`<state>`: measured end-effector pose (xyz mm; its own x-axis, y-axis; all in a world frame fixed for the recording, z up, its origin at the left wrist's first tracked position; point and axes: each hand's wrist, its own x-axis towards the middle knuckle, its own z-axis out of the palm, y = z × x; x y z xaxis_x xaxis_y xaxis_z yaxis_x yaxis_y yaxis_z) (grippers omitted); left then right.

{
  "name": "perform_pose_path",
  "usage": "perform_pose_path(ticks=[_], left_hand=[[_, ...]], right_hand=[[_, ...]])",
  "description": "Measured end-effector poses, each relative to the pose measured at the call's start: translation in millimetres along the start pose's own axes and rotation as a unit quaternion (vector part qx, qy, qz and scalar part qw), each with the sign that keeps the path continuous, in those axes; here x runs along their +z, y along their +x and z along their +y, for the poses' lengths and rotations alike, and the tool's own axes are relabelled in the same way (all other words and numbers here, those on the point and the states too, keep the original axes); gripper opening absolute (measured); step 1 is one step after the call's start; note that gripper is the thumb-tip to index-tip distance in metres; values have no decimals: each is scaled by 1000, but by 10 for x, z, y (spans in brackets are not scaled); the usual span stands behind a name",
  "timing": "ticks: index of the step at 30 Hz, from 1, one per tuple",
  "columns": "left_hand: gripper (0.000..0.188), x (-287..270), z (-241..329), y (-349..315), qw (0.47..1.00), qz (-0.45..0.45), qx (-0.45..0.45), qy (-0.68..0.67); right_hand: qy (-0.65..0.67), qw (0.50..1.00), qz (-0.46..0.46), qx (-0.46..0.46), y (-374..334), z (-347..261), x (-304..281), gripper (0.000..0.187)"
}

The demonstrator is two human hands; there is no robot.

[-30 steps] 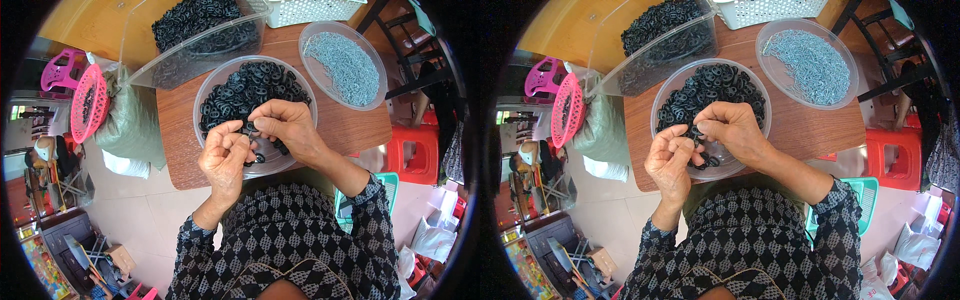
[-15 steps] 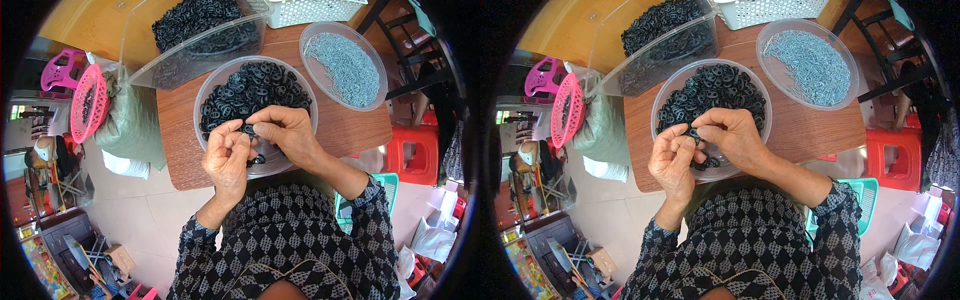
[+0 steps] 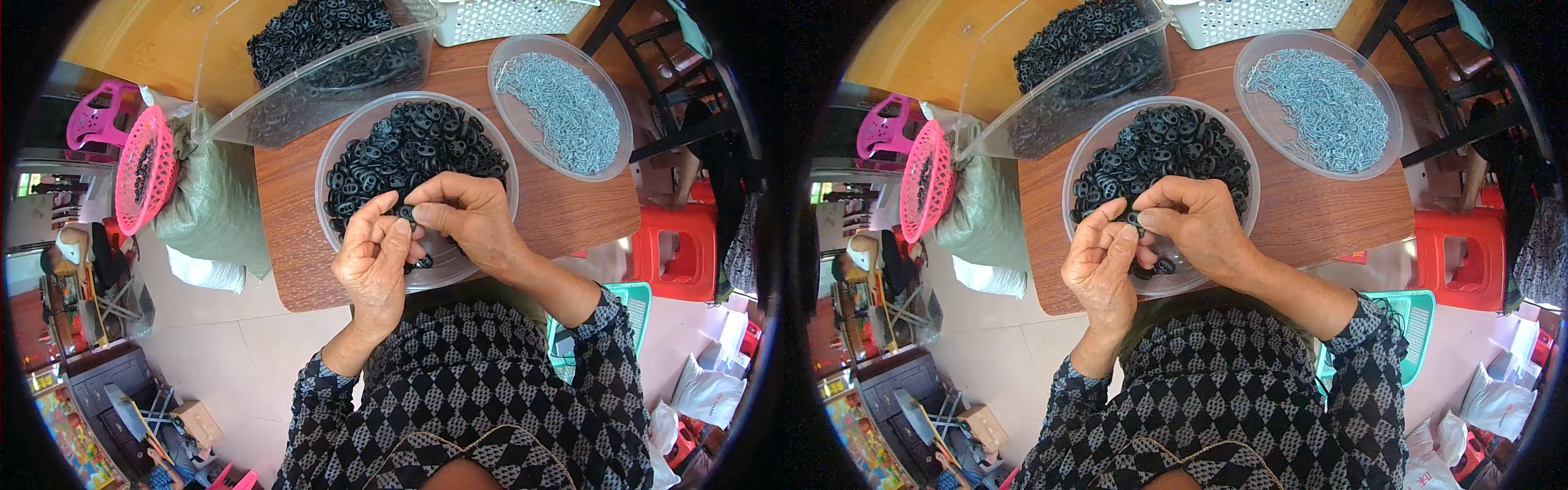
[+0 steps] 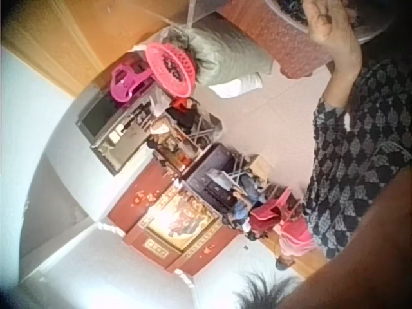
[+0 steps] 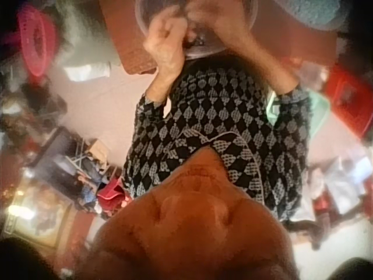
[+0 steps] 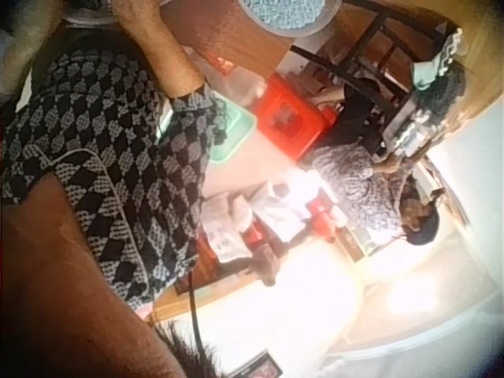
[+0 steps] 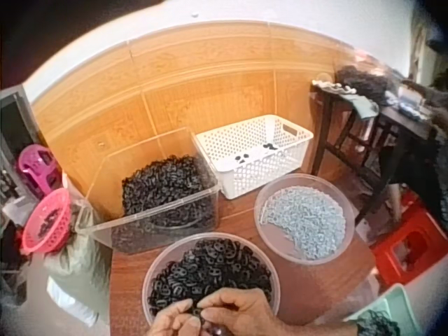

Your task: The person repeatedly picks small black plastic fasteners from a bowl and inserts small metal pins into them by hand. They handle the fasteners one at a time, inserting the pins and placing the assembled units back into the same bowl.

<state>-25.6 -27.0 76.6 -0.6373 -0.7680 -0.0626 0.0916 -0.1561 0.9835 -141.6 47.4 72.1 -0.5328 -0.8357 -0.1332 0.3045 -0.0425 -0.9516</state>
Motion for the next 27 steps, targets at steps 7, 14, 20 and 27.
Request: perform_pose_path(ticks=[7,14,20,27], left_hand=[[28,4,-28,-5,1000,-9,-15,-12],[26,64,50,19,997,25,-21,-76],[28,63,34,-15,997,24,-31,-66],[29,93,-6,-56,995,42,-16,-88]], right_hand=[[-79,995,19,-54,-54,55,23,14],[-299,923,41,-240,-84,74,74,30],[-293,913,53,-278,-97,111,54,33],[-317,901,63,-290,-127,69,55,31]])
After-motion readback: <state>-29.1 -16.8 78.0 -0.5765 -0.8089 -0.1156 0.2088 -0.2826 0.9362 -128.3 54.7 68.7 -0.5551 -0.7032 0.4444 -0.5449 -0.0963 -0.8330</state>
